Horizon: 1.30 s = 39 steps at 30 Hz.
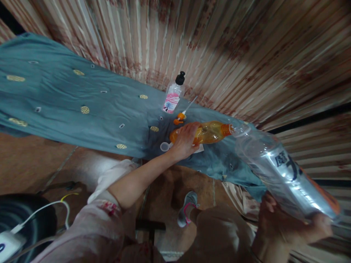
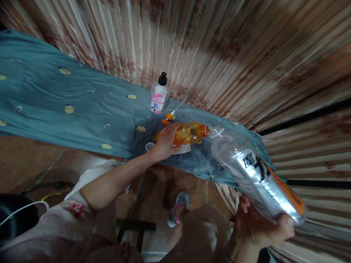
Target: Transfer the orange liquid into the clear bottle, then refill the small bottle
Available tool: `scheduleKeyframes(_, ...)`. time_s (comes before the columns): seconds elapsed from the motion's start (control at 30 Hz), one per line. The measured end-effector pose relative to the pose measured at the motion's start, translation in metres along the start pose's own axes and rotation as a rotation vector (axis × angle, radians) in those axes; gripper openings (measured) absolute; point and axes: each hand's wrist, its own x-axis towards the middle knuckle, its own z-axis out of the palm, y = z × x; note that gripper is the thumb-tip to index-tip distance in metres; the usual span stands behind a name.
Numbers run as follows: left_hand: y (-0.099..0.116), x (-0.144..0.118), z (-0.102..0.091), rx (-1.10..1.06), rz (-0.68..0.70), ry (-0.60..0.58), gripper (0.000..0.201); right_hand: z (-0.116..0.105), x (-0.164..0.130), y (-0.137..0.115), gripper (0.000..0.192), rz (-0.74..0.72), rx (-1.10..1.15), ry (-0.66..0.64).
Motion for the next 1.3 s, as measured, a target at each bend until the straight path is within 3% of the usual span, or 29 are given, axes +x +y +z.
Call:
scheduleKeyframes(0.33,-0.0013,-0.0006,0.001,-0.014,0.018,0.011,0.071,0.0047,-0.0019,-0.0011,0.069,-0.008,0.023,0.06)
scheduleKeyframes(0.73,-0.0034,0.0001,0.0024,0.003,0.02,0.017,0.071,-0.0032,-0.0015,-0.0008,0.065,0.013,0.002,-0.002)
scheduleKeyframes(1.3,-0.0028,0.0001,0.0015,0.024,0.033,0.019,0.071,-0.0029,-0.002,-0.0023,0.067,0.019,-0.021,0.019)
